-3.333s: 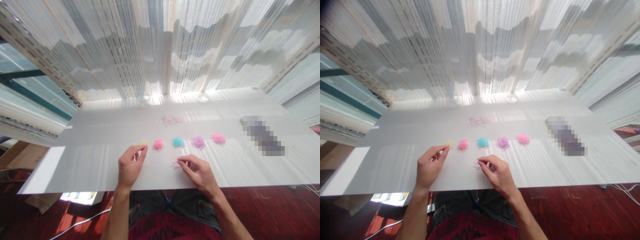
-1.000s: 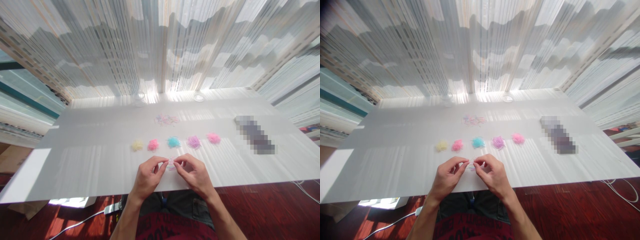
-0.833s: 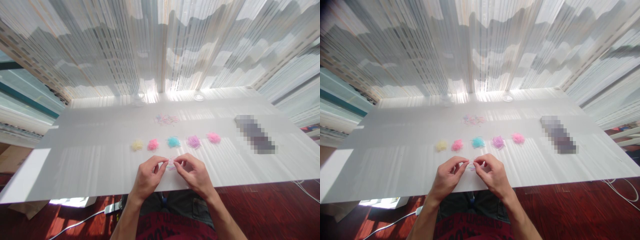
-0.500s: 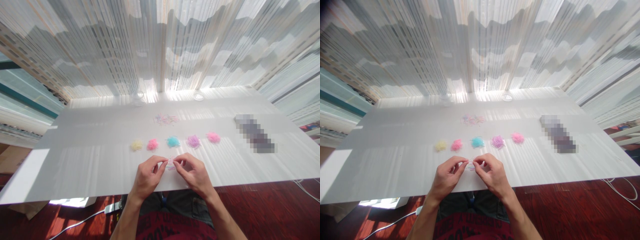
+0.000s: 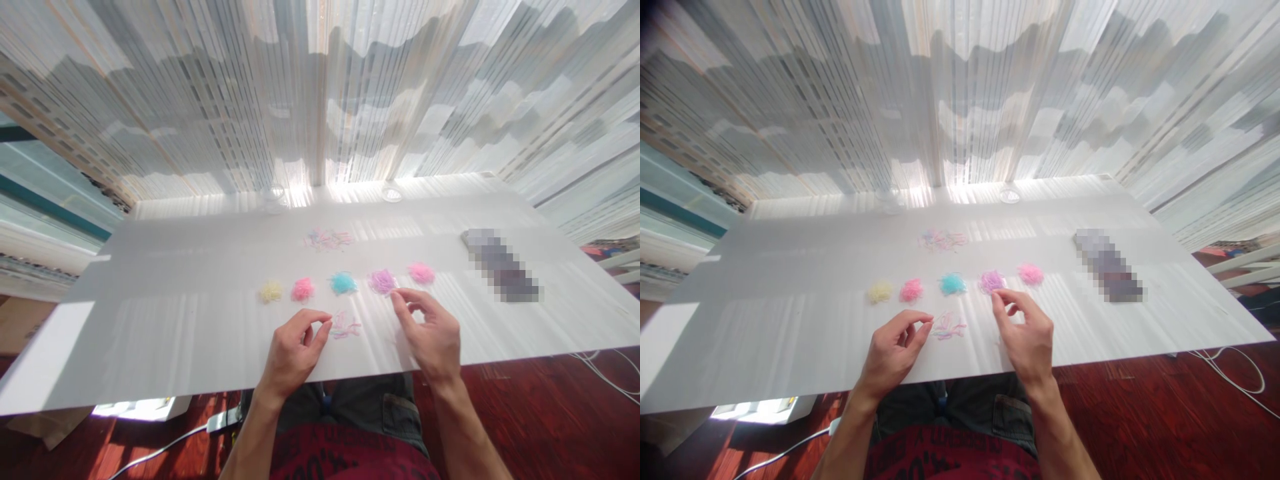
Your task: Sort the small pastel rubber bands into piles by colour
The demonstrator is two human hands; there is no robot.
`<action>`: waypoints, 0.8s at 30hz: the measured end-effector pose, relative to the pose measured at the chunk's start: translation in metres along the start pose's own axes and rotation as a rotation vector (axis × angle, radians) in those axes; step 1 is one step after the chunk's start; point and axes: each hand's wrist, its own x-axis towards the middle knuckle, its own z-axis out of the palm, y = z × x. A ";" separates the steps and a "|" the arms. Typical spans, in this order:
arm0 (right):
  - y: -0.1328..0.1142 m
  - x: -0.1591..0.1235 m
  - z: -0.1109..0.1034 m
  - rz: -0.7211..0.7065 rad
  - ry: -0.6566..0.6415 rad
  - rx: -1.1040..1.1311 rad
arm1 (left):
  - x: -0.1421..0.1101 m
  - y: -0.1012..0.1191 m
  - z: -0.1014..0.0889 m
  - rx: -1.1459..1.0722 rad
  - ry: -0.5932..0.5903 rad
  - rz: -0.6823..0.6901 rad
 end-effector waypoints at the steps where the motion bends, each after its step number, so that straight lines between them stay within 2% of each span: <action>1: 0.008 0.008 -0.007 0.026 0.097 -0.055 | 0.000 0.000 0.000 0.005 0.000 0.004; 4: 0.034 0.032 -0.026 0.037 0.245 -0.192 | 0.000 0.000 0.000 0.027 -0.003 0.006; 8: 0.055 0.045 -0.035 0.051 0.242 -0.276 | 0.001 -0.001 0.000 0.041 -0.005 0.008; 13: 0.059 0.043 -0.033 0.092 0.235 -0.272 | 0.002 -0.001 0.000 0.045 -0.006 0.010; 24: 0.061 0.043 -0.033 0.086 0.215 -0.252 | 0.000 -0.001 0.001 0.055 -0.016 0.004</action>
